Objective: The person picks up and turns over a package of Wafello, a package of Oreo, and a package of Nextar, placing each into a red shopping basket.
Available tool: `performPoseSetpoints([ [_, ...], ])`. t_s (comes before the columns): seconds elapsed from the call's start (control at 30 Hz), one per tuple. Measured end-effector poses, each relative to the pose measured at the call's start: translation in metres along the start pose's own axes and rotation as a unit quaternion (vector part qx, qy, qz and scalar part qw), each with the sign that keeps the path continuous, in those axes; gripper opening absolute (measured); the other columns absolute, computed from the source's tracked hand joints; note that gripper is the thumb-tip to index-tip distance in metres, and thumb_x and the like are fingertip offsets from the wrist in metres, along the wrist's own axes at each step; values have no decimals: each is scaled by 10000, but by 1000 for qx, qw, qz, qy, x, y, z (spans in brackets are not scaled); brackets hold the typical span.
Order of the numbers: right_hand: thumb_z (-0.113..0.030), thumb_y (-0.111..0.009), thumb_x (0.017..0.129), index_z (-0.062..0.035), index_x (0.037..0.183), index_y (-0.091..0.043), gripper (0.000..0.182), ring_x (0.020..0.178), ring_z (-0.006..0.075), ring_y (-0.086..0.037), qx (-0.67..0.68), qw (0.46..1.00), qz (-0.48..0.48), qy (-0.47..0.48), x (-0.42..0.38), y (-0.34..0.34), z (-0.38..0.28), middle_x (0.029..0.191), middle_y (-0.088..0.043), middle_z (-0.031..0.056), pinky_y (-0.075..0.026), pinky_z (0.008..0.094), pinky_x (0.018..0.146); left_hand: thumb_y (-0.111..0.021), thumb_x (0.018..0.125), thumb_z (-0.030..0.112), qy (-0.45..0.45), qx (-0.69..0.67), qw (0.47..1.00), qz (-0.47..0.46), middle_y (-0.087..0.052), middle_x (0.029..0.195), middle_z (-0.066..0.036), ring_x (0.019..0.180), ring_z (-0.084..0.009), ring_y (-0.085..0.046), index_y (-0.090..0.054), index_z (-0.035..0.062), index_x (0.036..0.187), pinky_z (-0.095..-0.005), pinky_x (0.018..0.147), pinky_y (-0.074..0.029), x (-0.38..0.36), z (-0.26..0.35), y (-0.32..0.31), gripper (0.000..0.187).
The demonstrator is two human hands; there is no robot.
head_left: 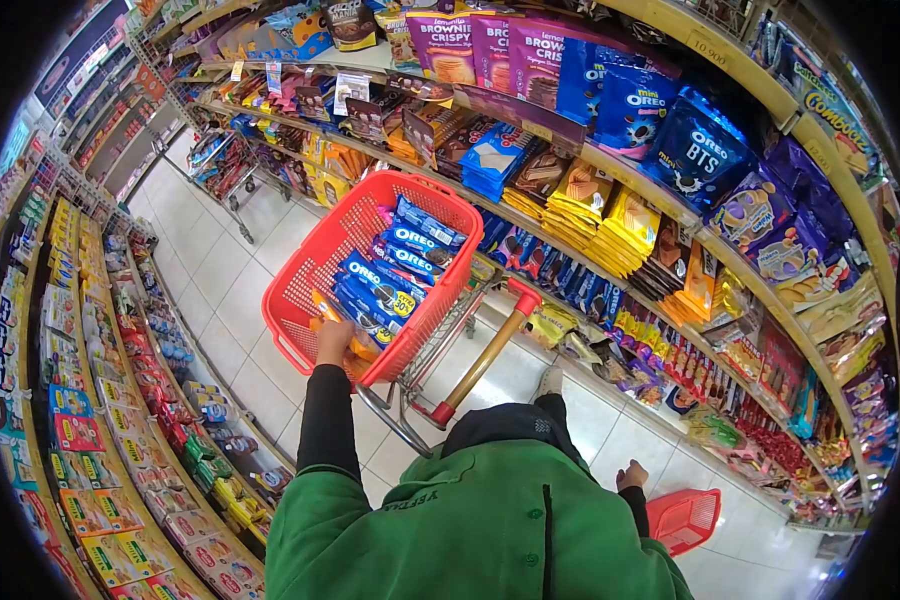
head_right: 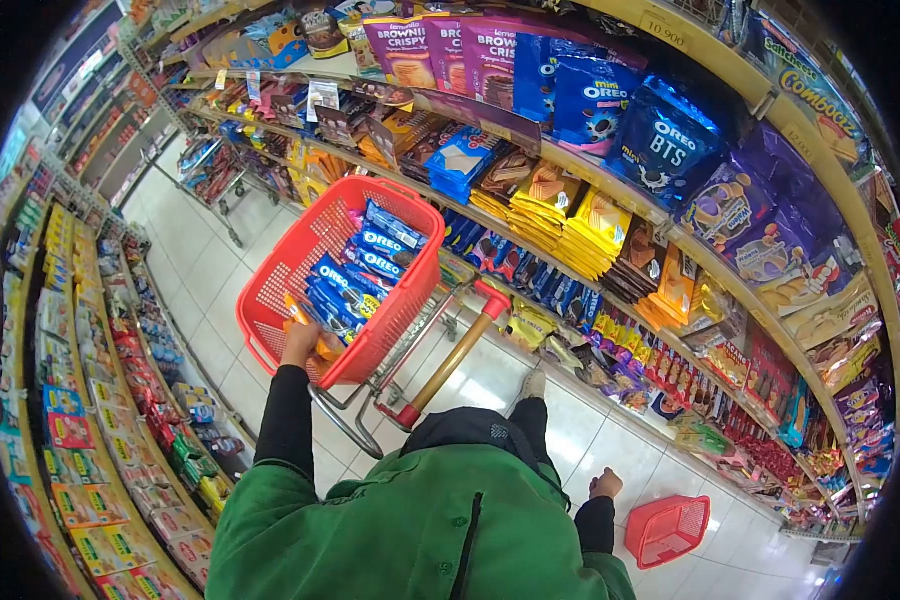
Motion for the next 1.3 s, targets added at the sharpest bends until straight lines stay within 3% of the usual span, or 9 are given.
performPoseSetpoints([
  [0.17,-96,-499,702,-81,559,-385,183,405,156,-375,-7,1000,11,2,7,0,13,489,-336,29,-316,281,340,-535,650,321,-38,26,995,91,-558,801,-272,854,-391,-527,-535,-83,866,-397,750,-405,-30,24,26,458],
  [0.27,-82,-479,695,-74,546,-380,179,419,162,-417,-263,947,-83,167,80,9,47,490,-350,23,-320,294,325,-546,695,275,-56,-33,980,188,-565,837,-232,820,-343,-554,-488,-65,909,-372,723,-423,-40,31,37,406],
  [0.37,-101,-480,697,-71,541,-381,187,423,153,-440,-94,993,-62,43,25,2,21,492,-370,14,-326,273,308,-541,751,180,-169,-342,910,164,-549,894,-174,820,-270,-555,-432,-36,952,-337,706,-431,-45,34,37,315],
  [0.6,-185,-523,715,-90,676,-455,123,529,147,-505,-1,982,-130,135,0,-50,-35,568,-442,4,-392,282,427,-514,779,77,-262,-612,745,-35,-474,1028,-103,916,-208,-510,-346,9,1095,-335,775,-438,-116,117,78,364],
  [0.7,-198,-530,728,-109,822,-482,138,667,149,-529,64,961,-237,124,-68,-91,-88,698,-501,-4,-404,282,556,-512,761,45,-332,-641,676,-147,-459,1049,-98,981,-208,-472,-337,20,1119,-349,802,-429,-167,174,98,399],
  [0.83,-197,-539,763,-115,976,-485,234,705,150,-532,62,897,-404,166,-163,-134,-142,867,-534,26,-382,279,590,-540,730,46,-348,-657,587,-321,-477,1050,-84,972,-195,-489,-381,23,1104,-347,824,-426,-225,233,89,407],
  [0.93,-206,-549,767,-85,1019,-455,294,734,162,-543,53,829,-525,186,-242,-139,-169,897,-529,46,-414,282,593,-552,725,39,-300,-625,569,-442,-502,1020,-75,912,-182,-528,-386,27,1104,-314,779,-460,-259,258,56,414],
  [1.1,-190,-533,778,-40,1163,-325,463,837,219,-552,43,694,-686,217,-312,-126,-186,1007,-503,121,-460,277,636,-567,719,56,-260,-512,642,-509,-476,1070,-83,957,-201,-506,-354,22,1128,-319,818,-431,-277,252,-10,463],
  [1.3,-186,-550,773,-24,1206,-262,545,878,236,-548,2,666,-707,239,-330,-124,-175,1110,-432,155,-472,293,645,-572,719,22,-204,-492,636,-558,-501,1033,-88,946,-184,-513,-392,25,1087,-312,808,-433,-284,237,-39,410],
])
Point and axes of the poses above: each hand's wrist, its own x-axis towards the middle knuckle, its own y-axis out of the back of the hand, z = x × y, the point moved 3 cm from there along x, towards the middle knuckle
